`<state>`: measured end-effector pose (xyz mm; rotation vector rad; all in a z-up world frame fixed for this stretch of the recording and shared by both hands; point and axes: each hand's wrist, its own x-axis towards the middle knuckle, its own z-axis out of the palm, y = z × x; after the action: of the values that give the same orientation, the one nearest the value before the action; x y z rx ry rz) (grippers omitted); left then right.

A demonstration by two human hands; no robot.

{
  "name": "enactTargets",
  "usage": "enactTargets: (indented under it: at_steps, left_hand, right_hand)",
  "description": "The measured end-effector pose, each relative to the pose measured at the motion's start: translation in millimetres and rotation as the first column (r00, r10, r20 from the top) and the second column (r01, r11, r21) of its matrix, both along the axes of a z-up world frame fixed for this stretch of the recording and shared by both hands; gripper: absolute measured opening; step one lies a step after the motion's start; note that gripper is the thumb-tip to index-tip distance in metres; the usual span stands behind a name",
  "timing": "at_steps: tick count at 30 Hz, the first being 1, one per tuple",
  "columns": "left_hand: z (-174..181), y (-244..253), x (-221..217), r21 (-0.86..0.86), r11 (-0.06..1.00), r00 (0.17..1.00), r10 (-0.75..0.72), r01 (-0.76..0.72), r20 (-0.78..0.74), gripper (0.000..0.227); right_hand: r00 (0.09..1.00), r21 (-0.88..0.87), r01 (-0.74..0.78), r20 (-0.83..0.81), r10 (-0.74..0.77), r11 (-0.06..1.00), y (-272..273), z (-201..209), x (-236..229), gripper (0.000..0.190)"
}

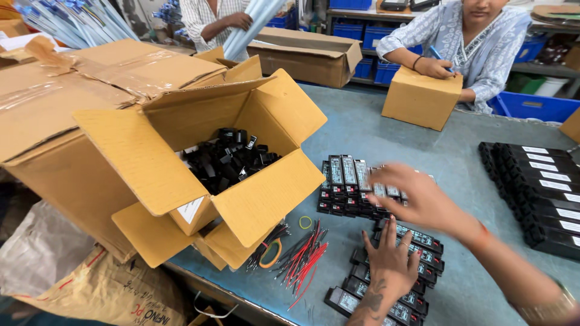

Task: The person uses a screwdriver to remove small black plastic clips from a stack of black rectangular electronic modules. They then place the modules into a cardboard box and continue the process with additional units.

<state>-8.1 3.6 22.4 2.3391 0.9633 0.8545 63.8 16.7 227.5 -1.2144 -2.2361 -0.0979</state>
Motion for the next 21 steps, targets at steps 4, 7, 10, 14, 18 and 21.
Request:
enactTargets:
  at_steps: [4, 7, 10, 14, 18, 21]
  left_hand:
    - [-6, 23, -7, 0.041, 0.996, 0.995, -0.075, 0.073, 0.06, 0.043]
    - [-13, 42, -1, 0.151, 0.982, 0.984, -0.136, 0.117, 0.117, 0.039]
    - [-19, 53, 9, 0.155, 0.971, 0.98, -0.192, 0.183, 0.045, 0.038]
    - [-25, 56, 21, 0.257, 0.946, 0.979, -0.173, 0.196, -0.112, 0.041]
    - [-30, 62, 21, 0.261, 0.949, 0.981, -0.151, 0.178, -0.12, 0.041]
    - [-33, 63, 19, 0.349, 0.925, 0.989, -0.14, 0.15, -0.052, 0.043]
  right_hand:
    - [0.971, 0.034, 0.233, 0.056, -0.234, 0.972, -81, -103, 52, 0.034]
    - [0.955, 0.069, 0.289, 0.048, -0.292, 0.955, -128, -201, 64, 0.041]
    - [0.962, 0.238, 0.116, 0.215, -0.168, 0.964, -122, -280, 56, 0.039]
    - [0.835, 0.423, 0.506, -0.023, -0.549, 0.752, -130, -343, -10, 0.031]
    - [0.835, 0.322, 0.521, -0.003, -0.55, 0.79, -125, -339, -28, 0.046]
    - [0.89, 0.31, 0.428, 0.019, -0.456, 0.849, -124, -321, -31, 0.067]
